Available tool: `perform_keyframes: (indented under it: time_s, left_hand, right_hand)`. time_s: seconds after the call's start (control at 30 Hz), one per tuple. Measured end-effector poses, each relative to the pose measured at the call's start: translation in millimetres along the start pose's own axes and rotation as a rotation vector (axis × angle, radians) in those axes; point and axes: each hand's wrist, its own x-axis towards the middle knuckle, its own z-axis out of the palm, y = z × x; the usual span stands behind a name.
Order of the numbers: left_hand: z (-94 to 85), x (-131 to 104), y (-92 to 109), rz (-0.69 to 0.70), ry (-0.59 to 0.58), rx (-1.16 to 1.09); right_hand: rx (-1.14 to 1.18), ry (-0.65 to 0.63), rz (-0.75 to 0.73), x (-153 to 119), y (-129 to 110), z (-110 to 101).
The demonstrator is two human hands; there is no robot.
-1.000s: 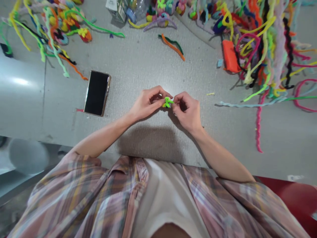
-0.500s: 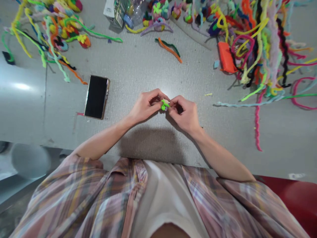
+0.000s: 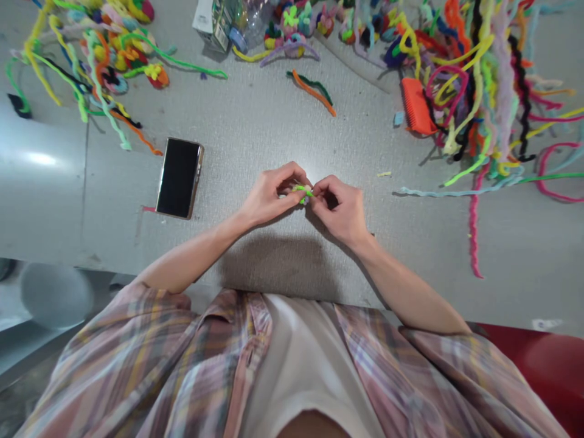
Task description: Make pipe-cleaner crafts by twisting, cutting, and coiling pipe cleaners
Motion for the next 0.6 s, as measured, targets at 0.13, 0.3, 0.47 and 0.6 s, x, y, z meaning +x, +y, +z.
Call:
perform_keyframes:
  time_s: [0.13,0.3,0.47,0.6]
  left_hand:
    - [-0.6,0.0,0.3,-0.015,-0.002,-0.014]
    - [1.4,0.5,2.5,-0.017,0.020,-0.038]
    - [3.1,1.1,4.3,0.002,0.022,-0.031]
    - [3.2,1.8,5.7,0.007,0.017,-0.062]
  right_hand:
    - [0.010,-0.006,-0.020,0.0,-1.2,-0.1]
    - [0.012,-0.016,-0.023,-0.3,-1.4,0.2]
    - [0.009,-0.029,-0.038,-0.9,-0.5,0.5]
    - [0.032,-0.027,-0.032,-1.2,-0.3,0.1]
